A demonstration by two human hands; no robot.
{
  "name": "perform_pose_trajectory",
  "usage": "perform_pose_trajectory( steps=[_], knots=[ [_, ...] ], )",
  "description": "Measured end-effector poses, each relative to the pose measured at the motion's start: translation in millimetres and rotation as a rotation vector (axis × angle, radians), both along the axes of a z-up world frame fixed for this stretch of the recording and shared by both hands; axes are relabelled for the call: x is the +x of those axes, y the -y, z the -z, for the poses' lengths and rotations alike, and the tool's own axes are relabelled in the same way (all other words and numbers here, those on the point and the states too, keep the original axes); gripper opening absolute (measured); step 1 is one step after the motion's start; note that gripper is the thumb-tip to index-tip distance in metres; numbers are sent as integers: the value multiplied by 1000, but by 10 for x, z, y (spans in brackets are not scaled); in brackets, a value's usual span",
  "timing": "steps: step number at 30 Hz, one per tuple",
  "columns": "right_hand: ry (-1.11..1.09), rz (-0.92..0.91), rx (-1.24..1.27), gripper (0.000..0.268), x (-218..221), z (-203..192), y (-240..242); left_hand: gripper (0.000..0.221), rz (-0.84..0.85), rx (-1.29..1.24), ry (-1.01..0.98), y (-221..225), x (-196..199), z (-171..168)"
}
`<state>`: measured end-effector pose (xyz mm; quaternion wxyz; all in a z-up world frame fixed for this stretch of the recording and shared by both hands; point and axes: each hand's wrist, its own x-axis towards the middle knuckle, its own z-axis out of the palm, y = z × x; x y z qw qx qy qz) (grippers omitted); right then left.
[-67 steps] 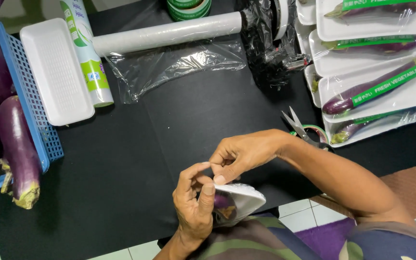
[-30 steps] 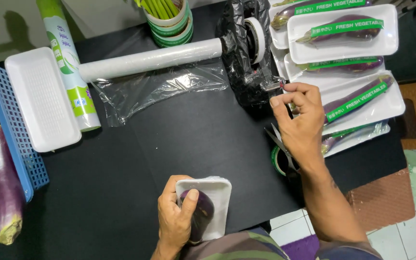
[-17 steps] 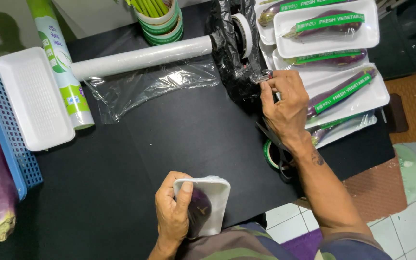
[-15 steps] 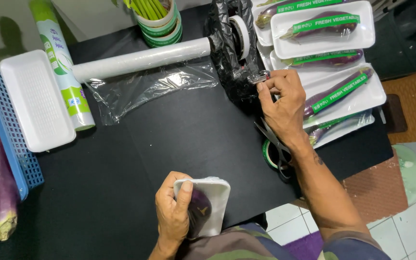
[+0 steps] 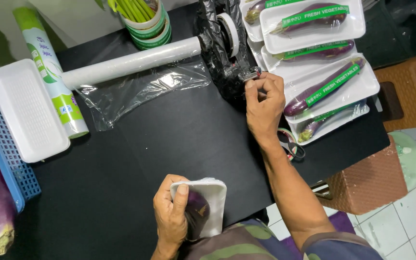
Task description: The person places an eggplant into a white tray, wraps it with plastic film from a roll, and then secures a green tape label around the center of the wrapped eggplant using scissors.
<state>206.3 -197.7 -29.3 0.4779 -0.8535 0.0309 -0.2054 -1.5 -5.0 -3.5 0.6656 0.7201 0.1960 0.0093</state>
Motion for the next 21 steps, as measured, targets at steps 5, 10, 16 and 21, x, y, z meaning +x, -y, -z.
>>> perform_pose_trajectory(
  steps=[5,10,16,21],
  knots=[
    [185,-219,-377,17,58,-244,215,44,7,-13,5,2,-16,-34],
    [166,-361,-563,19,-39,-485,323,44,0,-5,15,14,-13,-62],
    [-452,-949,-64,20,-482,-954,148,52,34,-117,118,12,-129,-165],
    [-769,-1688,283,32,-428,-1070,23,54,117,-109,222,40,-135,-263]
  ],
)
